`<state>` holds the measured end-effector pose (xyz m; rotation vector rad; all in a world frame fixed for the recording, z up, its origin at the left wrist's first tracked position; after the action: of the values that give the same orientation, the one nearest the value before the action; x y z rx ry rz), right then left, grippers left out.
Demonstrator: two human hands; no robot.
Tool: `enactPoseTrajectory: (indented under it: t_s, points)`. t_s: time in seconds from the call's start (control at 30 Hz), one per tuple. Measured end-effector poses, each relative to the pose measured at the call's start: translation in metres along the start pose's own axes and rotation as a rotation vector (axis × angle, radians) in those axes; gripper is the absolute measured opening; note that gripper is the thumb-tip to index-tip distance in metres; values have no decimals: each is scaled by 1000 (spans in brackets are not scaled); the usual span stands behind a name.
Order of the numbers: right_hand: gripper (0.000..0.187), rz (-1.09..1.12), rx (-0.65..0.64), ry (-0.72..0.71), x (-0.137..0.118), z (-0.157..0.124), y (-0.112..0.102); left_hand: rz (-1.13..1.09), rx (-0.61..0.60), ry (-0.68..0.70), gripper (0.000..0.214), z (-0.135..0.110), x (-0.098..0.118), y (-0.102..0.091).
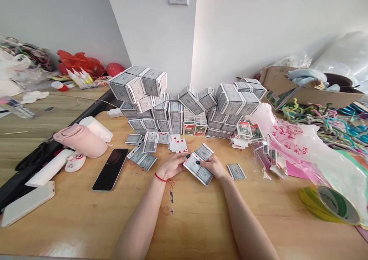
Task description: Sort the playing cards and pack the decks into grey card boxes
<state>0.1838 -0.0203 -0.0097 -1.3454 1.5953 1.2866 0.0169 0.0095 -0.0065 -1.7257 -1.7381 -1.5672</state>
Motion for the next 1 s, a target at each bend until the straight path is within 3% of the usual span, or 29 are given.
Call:
enactPoseTrajectory:
  t_s: [0.23, 0.37, 0.57, 0.67, 0.87, 1.0]
  points:
    - [25, -18, -7, -8, -1, -2, -2, 141, 59, -8, 22, 2, 0, 0]
    - [22, -43, 0, 6, 0, -1, -2, 259, 106, 57, 18, 4, -1, 4]
    - [21, -40, 75, 38, 3, 3, -3, 627, 318, 444, 24, 1, -4, 17]
    - [23, 4, 81, 51, 3, 3, -4, 717, 334, 579, 28, -1, -6, 23]
    - [23, 17, 61, 26, 1, 0, -4, 706, 369, 590, 43, -2, -9, 24]
    - [28, -7, 43, -11, 2, -1, -2, 625, 327, 542, 45, -2, -10, 21]
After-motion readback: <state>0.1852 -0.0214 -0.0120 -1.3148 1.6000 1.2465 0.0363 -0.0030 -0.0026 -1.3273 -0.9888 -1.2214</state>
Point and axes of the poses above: each hand's wrist, its own z-axis towards the middle knuckle, its own y-axis out of the palm, x = y × z, the point moved 2 cm from there along z, towards the middle knuckle, and after that the axes turned 10 degrees about x, right-handed, at the moved point
